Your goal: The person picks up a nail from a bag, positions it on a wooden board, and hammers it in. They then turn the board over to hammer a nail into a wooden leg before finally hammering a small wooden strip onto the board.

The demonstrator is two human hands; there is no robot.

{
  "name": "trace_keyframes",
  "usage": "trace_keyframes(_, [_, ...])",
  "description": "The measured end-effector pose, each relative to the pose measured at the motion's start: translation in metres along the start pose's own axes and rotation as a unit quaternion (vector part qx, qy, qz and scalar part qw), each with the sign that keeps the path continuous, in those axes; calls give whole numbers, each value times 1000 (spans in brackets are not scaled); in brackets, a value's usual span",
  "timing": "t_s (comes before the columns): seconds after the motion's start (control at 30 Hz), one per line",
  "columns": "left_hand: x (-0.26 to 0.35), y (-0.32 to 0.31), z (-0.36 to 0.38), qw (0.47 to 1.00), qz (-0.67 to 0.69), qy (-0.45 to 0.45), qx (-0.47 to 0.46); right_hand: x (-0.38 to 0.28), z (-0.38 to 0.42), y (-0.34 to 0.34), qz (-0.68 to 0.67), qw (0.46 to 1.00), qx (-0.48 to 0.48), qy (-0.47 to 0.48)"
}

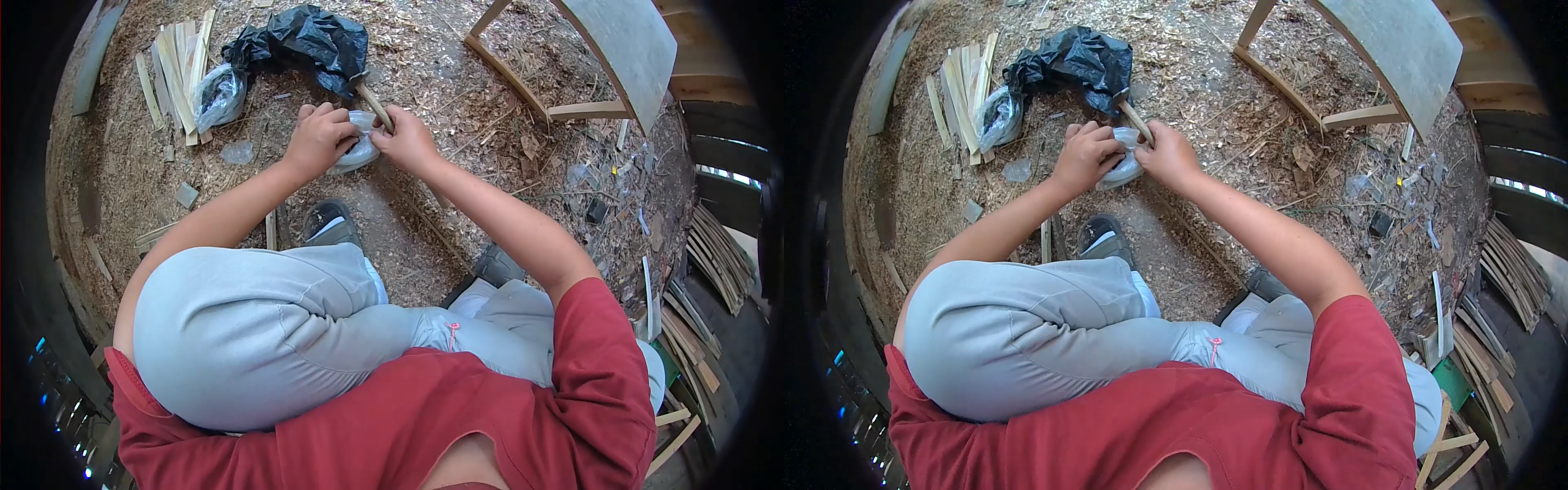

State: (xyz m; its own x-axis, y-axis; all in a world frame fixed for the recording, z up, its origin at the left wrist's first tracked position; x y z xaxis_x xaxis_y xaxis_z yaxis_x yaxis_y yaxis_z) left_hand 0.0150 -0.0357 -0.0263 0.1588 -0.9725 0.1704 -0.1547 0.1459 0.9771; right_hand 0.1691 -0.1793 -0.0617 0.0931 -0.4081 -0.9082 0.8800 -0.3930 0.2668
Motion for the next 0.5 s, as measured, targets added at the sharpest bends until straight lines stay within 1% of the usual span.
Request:
trace_keyframes(0.03, [0, 3, 0, 1000, 0, -1, 0, 0, 1, 1, -10, 1000, -2, 1])
trace_keyframes(0.1, [-3, 7, 0, 998, 33, 31, -37, 0, 1, 4, -20, 1000, -2, 1])
trace_keyframes(0.13, [-7, 8, 0, 998, 34, 29, -37, 0, 1, 5, -26, 1000, -2, 2])
trace_keyframes(0.2, [-20, 11, 2, 976, 204, 55, -47, -2, 3, 12, -32, 999, 2, 1])
trace_keyframes(0.23, [-27, 10, 3, 976, 204, 52, -48, -8, 6, 18, -23, 1000, 10, 2])
trace_keyframes(0.3, [-37, 11, 4, 909, 387, 124, -92, -17, 9, 28, -17, 1000, 19, 4])
trace_keyframes(0.33, [-40, 14, 3, 883, 423, 162, -122, -19, 11, 33, -54, 998, 5, -22])
trace_keyframes(0.37, [-42, 19, 0, 886, 420, 156, -122, -23, 11, 42, -92, 995, -6, -44])
trace_keyframes(0.4, [-42, 25, -4, 858, 470, 159, -135, -41, 17, 55, -43, 999, -8, -31])
trace_keyframes(0.47, [-36, 36, -14, 792, 568, 170, -142, -64, 22, 81, -19, 1000, -15, -11])
trace_keyframes(0.5, [-34, 41, -21, 795, 568, 161, -143, -77, 27, 97, 6, 1000, -25, 7])
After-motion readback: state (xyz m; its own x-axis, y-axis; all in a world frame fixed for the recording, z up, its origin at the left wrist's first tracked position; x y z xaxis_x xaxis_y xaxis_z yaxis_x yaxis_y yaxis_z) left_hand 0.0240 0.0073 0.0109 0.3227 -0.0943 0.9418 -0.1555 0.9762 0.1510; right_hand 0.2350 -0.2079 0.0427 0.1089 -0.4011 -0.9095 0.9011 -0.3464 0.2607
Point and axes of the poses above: each hand's wrist, its own z-axis away from the middle knuckle, its own y-axis out of the back of the hand, x = y × z, the point moved 1 cm from there along -z, towards the middle knuckle, and after that the axes turned 10 degrees about -z, right-handed, at the moved point
